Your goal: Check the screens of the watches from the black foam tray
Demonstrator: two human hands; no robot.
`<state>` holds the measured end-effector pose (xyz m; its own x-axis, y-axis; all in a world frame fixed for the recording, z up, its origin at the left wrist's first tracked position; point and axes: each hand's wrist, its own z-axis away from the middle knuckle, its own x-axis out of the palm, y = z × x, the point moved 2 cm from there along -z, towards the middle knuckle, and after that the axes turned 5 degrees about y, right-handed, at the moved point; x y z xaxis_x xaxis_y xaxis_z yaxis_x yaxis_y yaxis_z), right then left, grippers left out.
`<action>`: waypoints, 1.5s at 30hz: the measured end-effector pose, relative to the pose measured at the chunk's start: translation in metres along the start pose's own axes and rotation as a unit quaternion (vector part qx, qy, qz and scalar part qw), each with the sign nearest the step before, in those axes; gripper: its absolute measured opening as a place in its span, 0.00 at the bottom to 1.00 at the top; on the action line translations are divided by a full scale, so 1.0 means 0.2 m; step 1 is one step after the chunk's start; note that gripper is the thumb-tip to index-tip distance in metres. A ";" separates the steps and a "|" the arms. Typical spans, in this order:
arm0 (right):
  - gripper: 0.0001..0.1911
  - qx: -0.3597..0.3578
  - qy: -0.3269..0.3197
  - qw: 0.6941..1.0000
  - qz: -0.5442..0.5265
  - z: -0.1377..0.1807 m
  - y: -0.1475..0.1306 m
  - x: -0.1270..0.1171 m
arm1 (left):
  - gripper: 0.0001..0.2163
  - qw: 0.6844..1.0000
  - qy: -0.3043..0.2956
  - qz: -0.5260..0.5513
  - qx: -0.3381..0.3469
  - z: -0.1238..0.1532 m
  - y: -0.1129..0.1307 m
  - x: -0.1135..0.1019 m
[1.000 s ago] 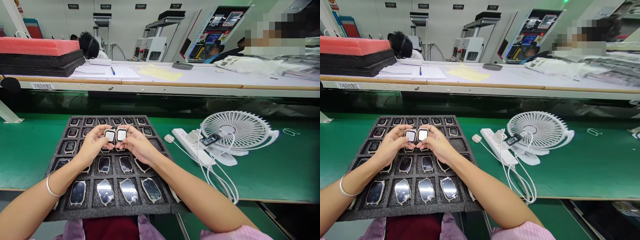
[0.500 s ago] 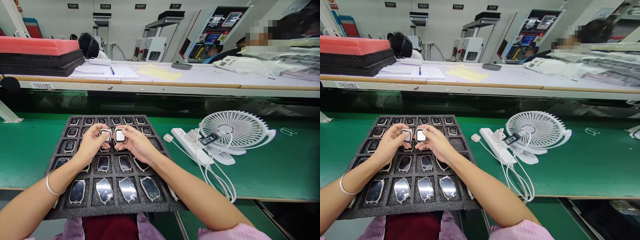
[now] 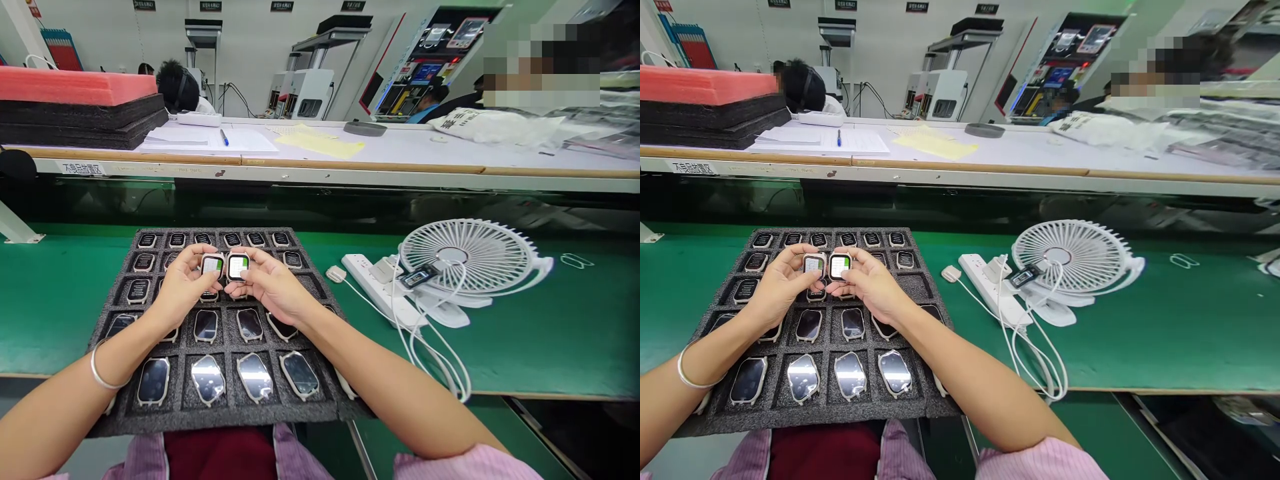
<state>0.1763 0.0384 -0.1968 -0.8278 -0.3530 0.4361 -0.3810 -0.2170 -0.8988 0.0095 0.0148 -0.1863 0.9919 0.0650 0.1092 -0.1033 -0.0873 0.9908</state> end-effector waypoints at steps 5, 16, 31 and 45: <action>0.22 -0.006 -0.004 1.000 0.011 0.01 0.00 0.00 | 0.19 1.000 -0.007 0.012 0.007 0.00 -0.01 0.00; 0.16 0.010 0.019 1.000 0.008 0.01 0.00 0.00 | 0.16 1.000 -0.002 -0.001 -0.002 0.01 0.00 0.01; 0.21 0.000 0.008 1.000 0.013 0.01 0.00 -0.01 | 0.17 1.000 -0.016 0.005 0.013 0.00 -0.02 -0.01; 0.24 -0.007 0.035 0.999 0.029 0.01 0.00 0.00 | 0.21 1.000 -0.014 0.015 -0.006 0.01 -0.01 0.02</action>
<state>0.1781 0.0370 -0.1963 -0.8747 -0.3004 0.3804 -0.3376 -0.1857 -0.9228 0.0128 0.0135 -0.1871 0.9899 0.0352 0.1371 -0.1341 -0.0763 0.9880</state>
